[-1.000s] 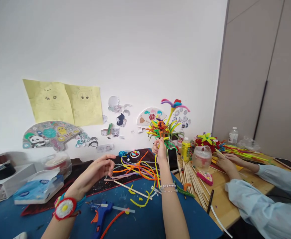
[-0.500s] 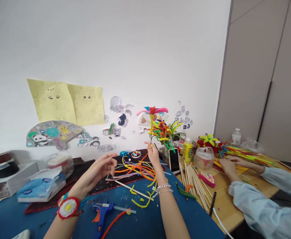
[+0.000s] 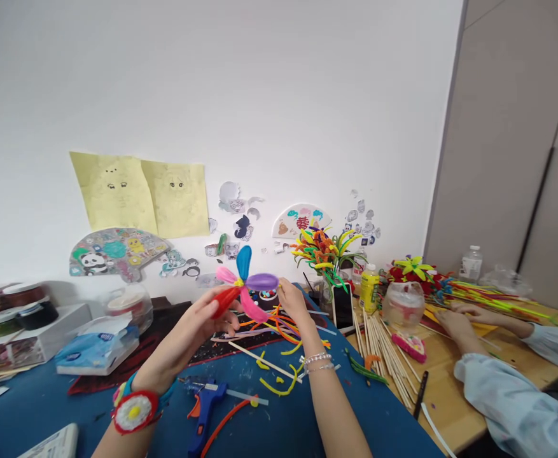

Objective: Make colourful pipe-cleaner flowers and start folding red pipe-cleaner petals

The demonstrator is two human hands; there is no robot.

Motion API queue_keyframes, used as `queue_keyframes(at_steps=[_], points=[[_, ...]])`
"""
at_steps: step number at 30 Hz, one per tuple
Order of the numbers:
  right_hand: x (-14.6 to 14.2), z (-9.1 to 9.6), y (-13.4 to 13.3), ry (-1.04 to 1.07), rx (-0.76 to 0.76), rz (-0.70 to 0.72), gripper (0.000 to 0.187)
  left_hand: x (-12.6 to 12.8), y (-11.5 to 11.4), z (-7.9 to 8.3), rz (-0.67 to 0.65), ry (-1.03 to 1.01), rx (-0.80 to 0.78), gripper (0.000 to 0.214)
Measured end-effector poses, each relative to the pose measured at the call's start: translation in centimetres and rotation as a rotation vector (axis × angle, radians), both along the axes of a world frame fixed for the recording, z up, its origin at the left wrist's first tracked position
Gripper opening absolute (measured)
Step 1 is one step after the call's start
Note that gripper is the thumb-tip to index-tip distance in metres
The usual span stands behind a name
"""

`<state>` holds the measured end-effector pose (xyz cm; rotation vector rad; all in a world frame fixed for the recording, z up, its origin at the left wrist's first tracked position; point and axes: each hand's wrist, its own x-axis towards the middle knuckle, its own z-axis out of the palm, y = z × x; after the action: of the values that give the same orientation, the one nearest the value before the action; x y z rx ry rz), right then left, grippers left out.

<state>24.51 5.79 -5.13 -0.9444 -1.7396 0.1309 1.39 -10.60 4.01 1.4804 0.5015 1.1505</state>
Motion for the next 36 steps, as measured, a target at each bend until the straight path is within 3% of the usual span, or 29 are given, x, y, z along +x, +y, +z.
queue_keyframes(at_steps=[9,27,36], points=[[0.0,0.6,-1.0,-0.074,0.018,-0.037,0.025,0.2,0.0,-0.2,0.061,0.082,0.018,0.025],[0.9,1.2,-0.6,-0.141,0.092,-0.166,0.027,0.8,0.2,-0.8,-0.007,0.077,-0.011,0.025],[1.4,1.9,-1.4,-0.18,0.133,-0.222,0.026,0.9,0.0,-0.4,0.349,0.245,0.135,0.03]])
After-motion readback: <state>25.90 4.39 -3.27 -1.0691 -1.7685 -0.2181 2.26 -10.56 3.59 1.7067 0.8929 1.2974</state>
